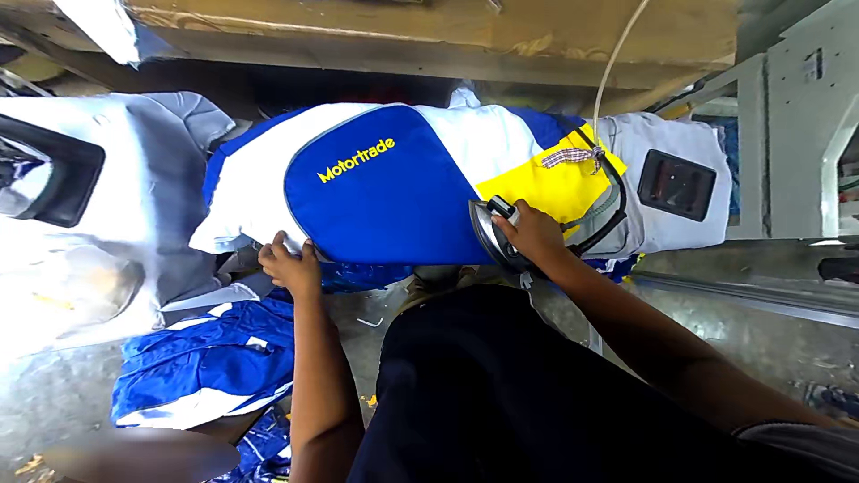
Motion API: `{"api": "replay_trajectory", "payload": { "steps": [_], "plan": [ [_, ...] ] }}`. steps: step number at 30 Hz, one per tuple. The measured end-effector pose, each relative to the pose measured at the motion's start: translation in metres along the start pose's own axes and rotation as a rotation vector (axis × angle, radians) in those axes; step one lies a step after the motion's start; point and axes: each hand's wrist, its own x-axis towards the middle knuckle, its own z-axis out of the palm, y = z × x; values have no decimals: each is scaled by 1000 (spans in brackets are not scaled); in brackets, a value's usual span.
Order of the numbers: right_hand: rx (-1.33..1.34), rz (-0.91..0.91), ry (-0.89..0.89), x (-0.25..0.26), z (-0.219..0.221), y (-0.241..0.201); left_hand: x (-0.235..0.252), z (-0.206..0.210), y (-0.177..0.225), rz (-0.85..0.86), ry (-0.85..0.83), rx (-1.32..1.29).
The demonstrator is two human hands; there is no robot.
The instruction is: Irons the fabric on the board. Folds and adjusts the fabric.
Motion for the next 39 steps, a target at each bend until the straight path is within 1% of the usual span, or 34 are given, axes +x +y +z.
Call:
{"api": "replay_trajectory", "payload": {
  "steps": [3, 6, 9, 12, 16, 17, 19, 24, 27, 29, 32, 35, 37, 39],
  "plan": [
    [32, -39, 28, 16, -6, -15, -1, 2, 10, -45, 3, -7],
    [45, -94, -58, 35, -19, -31, 0, -1, 16, -103, -2, 2],
    [66, -163, -127, 43, -44, -18, 3, -2, 21, -105, -17, 14],
    [96, -184, -169, 28, -81, 19, 2, 0, 16, -97, -17, 22],
    [69, -185, -147, 9, -132, 98, 4, 5, 2, 24, -9, 2],
    [37, -169, -137, 6, -143, 120, 1, 6, 5, 44, -21, -20],
    [-32, -115, -133, 4, -161, 166, -9, 4, 20, 12, -49, -52],
    [-109, -2, -69, 31, -177, 289, -8, 7, 16, -46, 7, -52],
    [-139, 84, -25, 63, -175, 347, -7, 4, 13, -30, 30, -6],
    [-145, 125, 8, 86, -172, 376, -8, 7, 7, -27, 56, 24],
    [-150, 169, 28, 113, -162, 402, -24, 5, 16, -43, 95, 118],
    [-176, 218, 1, 127, -163, 404, -53, 5, 43, 34, 105, 115],
    [-197, 247, -72, 127, -170, 397, -70, 16, 65, 134, 32, 77],
    [-222, 232, -122, 133, -182, 375, -84, 38, 89, 196, -66, 39]
  ]
}}
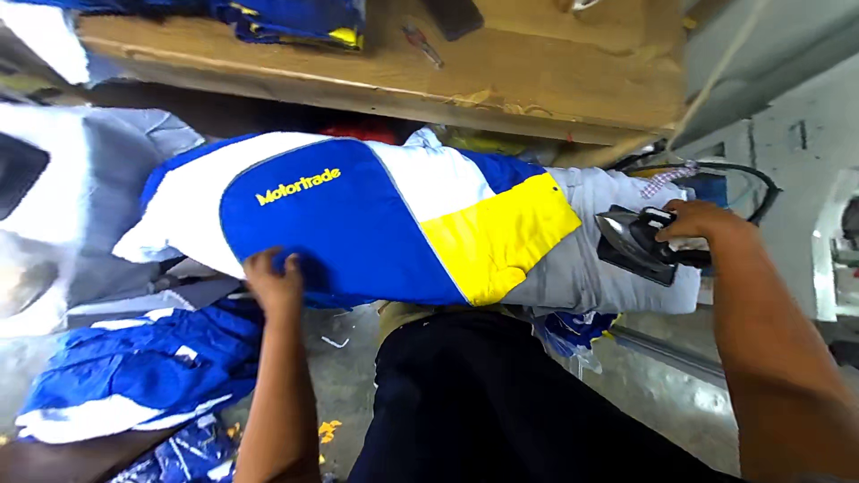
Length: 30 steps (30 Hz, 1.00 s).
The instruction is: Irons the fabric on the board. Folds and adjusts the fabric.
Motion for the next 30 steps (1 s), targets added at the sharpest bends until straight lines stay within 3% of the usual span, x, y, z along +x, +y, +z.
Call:
{"api": "replay_trajectory", "payload": {
  "steps": [2, 7, 10, 14, 19, 25, 30],
  "plan": [
    [56, -160, 59, -9, -25, -52, 0, 28, 24, 100, -30, -46],
    [160, -647, 213, -31, -76, -236, 16, 89, 92, 297, -158, -94],
    [242, -752, 329, -17, -96, -330, 29, 118, 115, 322, -204, -52],
    [363, -731, 468, 24, -110, -423, 38, 140, 134, 273, -165, 1],
    [190, -628, 428, 40, -105, -464, 47, 155, 142, 255, -90, 116],
    [128, -576, 375, 23, -104, -466, 52, 149, 135, 234, -87, 137],
    [370, -552, 208, -7, -94, -443, 47, 132, 118, 172, 8, 49]
  ]
}}
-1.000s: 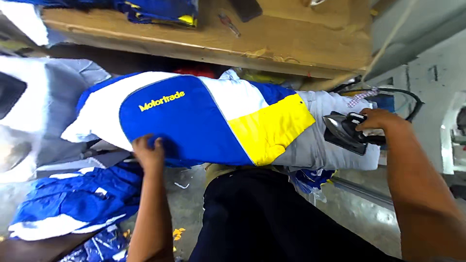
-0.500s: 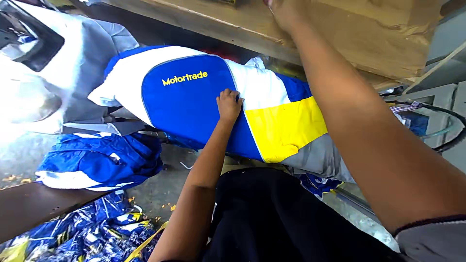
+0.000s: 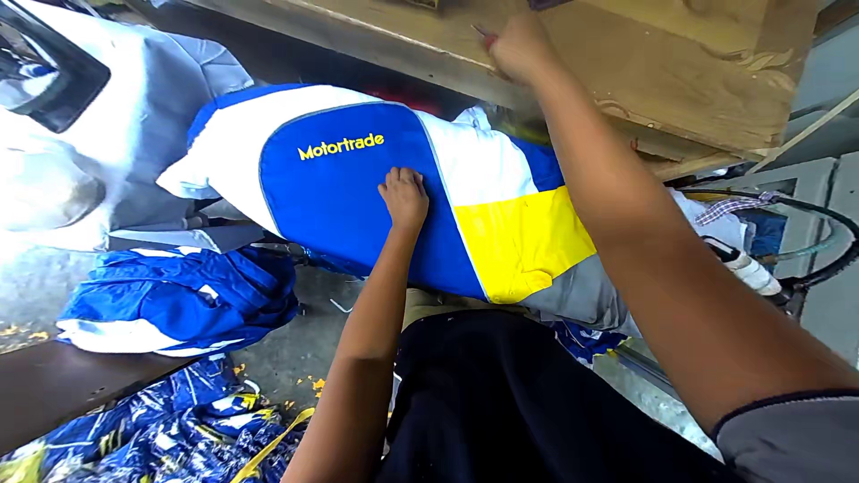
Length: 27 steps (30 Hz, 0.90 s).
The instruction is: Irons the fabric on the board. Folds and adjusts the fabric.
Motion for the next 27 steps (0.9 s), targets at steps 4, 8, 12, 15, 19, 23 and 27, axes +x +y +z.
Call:
{"api": "replay_trajectory", "payload": {
  "steps": [4, 8, 12, 15, 19, 23, 27],
  "plan": [
    [262, -16, -165, -55, 29, 25, -8, -6, -1, -1, 39, -125],
    [353, 2, -204, -84, 49, 42, -8, 5, 10, 125, -29, -174],
    [329, -56, 25, -72, 29, 51, -4, 10, 14, 139, -107, -131],
    [158, -19, 185, -51, -3, 58, -6, 5, 14, 151, -78, -138],
    [-11, 94, 292, -8, -22, 94, -22, -43, -12, 64, 23, -216],
    [-43, 132, 346, 13, -29, 123, -85, -105, -132, -341, 57, -96],
    [1, 101, 438, -13, -20, 124, -185, -136, -238, -900, -337, 367]
  ]
}}
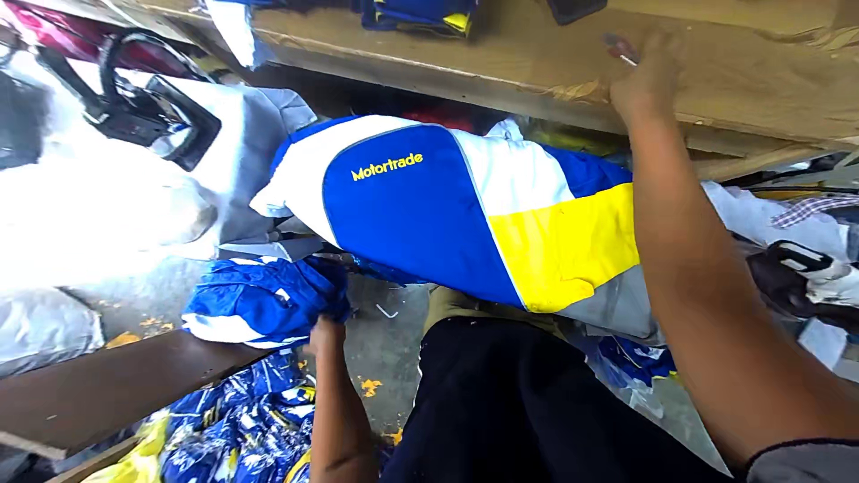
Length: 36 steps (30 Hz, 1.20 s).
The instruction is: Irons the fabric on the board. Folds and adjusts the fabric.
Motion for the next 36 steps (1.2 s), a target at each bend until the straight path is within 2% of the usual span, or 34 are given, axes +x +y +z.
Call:
{"api": "replay_trajectory", "payload": {
  "steps": [2, 4, 5, 8, 10, 14, 17, 19, 21, 23, 25, 30, 33, 36],
  "plan": [
    [80, -74, 40, -46, -6, 3, -3, 11, -35, -167, -175, 155],
    [151, -166, 54, -115, 1, 18, -5, 4, -39, -224, -150, 163],
    [166, -182, 49, -154, 9, 29, -3, -6, -32, -175, -86, 112],
    [144, 3, -34, -265, 38, 58, 16, -55, 27, 126, 194, -122],
    [101, 102, -5, -322, 59, 73, 38, -93, 80, 373, 347, -204],
    [20, 222, 50, -378, 85, 64, 96, -156, 183, 772, 384, -189],
    [58, 398, 100, -385, 102, 48, 126, -187, 246, 876, 342, -93],
    [115, 516, 155, -381, 110, 43, 152, -196, 268, 824, 325, -59],
    [112, 547, 185, -376, 113, 44, 174, -202, 275, 735, 293, -69],
    [81, 560, 147, -367, 109, 47, 185, -210, 274, 704, 245, -99],
    [64, 595, 93, -353, 104, 49, 191, -217, 270, 753, 234, -124],
    [40, 554, 10, -297, 104, 24, 213, -228, 249, 775, 330, -120],
    [14, 474, 15, -247, 125, 11, 227, -232, 224, 612, 347, -134],
    [-16, 399, 35, -179, 136, -1, 247, -225, 188, 396, 286, -162]
  ]
}}
